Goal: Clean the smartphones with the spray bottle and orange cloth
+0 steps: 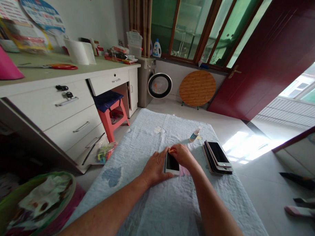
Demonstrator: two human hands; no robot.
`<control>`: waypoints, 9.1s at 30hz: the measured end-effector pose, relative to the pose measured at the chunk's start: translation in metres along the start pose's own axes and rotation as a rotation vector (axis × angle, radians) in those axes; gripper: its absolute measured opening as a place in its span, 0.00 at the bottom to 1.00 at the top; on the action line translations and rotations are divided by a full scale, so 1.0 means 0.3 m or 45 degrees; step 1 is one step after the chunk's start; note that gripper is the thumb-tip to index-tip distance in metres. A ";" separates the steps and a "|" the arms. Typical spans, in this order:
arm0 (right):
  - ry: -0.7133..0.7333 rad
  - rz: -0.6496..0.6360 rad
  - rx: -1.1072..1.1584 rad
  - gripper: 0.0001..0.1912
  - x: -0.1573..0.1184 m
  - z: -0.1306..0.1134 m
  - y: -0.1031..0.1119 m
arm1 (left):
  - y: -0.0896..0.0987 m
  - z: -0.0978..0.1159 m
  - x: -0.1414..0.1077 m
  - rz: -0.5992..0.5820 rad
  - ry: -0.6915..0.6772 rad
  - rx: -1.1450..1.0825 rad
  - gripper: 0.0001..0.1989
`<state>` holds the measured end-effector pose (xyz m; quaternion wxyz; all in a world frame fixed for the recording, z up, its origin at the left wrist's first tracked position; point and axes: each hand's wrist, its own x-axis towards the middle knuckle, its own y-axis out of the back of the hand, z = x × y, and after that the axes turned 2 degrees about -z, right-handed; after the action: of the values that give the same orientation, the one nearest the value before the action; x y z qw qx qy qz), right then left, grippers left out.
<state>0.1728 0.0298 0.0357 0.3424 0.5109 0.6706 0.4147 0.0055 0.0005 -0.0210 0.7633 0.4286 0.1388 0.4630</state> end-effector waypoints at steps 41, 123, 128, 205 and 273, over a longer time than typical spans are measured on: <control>0.145 -0.358 0.221 0.13 -0.114 0.007 0.025 | 0.031 0.018 0.010 -0.080 -0.008 0.092 0.43; 0.158 -0.188 0.102 0.10 -0.074 -0.064 -0.021 | 0.008 0.005 0.010 0.050 0.020 -0.104 0.58; 0.249 -0.353 0.244 0.12 -0.127 -0.072 0.002 | 0.017 0.011 0.014 -0.025 -0.031 0.005 0.42; -0.029 -0.148 0.022 0.14 0.162 0.132 0.007 | 0.052 0.051 0.007 -0.056 -0.013 0.075 0.37; -0.377 0.141 -0.033 0.16 -0.006 0.141 -0.035 | 0.049 0.059 0.005 -0.057 0.021 0.130 0.38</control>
<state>0.2065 0.0354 0.0085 0.4206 0.5982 0.5781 0.3620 0.0083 -0.0046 0.0014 0.7496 0.4599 0.1780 0.4415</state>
